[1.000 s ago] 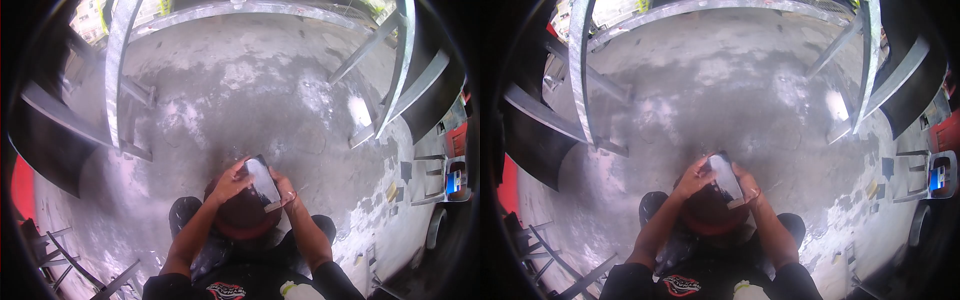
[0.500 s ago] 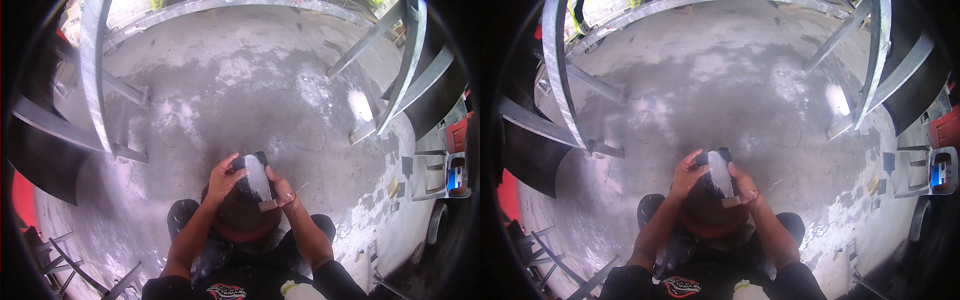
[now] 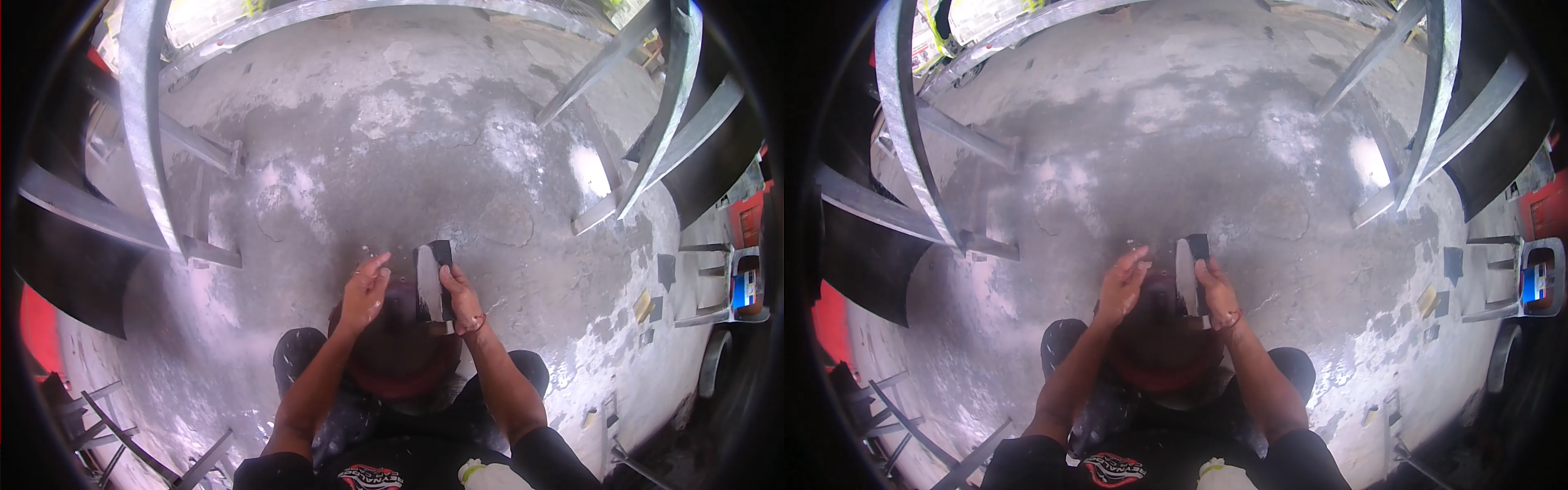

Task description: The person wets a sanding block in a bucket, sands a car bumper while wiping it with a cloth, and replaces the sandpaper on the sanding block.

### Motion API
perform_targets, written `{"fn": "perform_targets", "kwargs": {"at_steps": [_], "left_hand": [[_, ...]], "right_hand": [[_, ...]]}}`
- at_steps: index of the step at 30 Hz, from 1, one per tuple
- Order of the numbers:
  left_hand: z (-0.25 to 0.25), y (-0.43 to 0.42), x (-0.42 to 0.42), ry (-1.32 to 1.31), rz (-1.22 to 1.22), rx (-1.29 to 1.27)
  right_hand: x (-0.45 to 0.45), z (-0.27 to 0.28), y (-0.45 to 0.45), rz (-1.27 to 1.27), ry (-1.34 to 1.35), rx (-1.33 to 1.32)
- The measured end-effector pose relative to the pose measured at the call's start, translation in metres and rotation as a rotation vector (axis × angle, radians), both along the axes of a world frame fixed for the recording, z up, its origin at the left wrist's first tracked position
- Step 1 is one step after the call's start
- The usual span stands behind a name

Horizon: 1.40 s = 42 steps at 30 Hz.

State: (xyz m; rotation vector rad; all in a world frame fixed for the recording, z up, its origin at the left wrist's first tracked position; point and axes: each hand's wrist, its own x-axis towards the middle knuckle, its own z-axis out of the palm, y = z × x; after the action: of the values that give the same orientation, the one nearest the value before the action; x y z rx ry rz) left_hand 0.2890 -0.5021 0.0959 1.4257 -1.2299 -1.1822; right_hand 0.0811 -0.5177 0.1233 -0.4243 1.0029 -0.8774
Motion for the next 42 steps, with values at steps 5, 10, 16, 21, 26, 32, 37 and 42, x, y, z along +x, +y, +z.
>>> {"fn": "perform_targets", "kwargs": {"at_steps": [5,10,16,21,26,32,37,42], "left_hand": [[0.027,0.008,-0.024,-0.548,-0.171,-0.47],[0.02,0.009,-0.019,0.169,-0.079,0.057],[0.002,0.006,-0.011,0.255,0.072,0.036],[0.005,0.004,-0.005,0.354,0.068,0.072],[0.007,0.005,-0.012,0.199,0.052,0.101],[0.026,0.011,-0.022,-0.303,-0.178,-0.301],[0.023,0.008,-0.019,0.517,-0.133,0.336],[0.034,0.004,-0.008,0.936,-0.158,0.276]], "right_hand": [[0.0,-0.014,0.006,0.14,0.028,0.01],[-0.001,-0.001,0.006,0.264,-0.049,0.026],[0.002,0.019,0.007,0.335,0.073,-0.022],[0.002,0.018,0.007,0.347,-0.021,0.019],[0.006,0.003,0.01,0.277,-0.018,0.029],[0.001,-0.002,0.006,0.114,-0.093,0.009],[0.014,-0.004,0.015,0.164,0.156,-0.248],[0.035,0.001,0.034,0.152,0.966,-1.007]]}}
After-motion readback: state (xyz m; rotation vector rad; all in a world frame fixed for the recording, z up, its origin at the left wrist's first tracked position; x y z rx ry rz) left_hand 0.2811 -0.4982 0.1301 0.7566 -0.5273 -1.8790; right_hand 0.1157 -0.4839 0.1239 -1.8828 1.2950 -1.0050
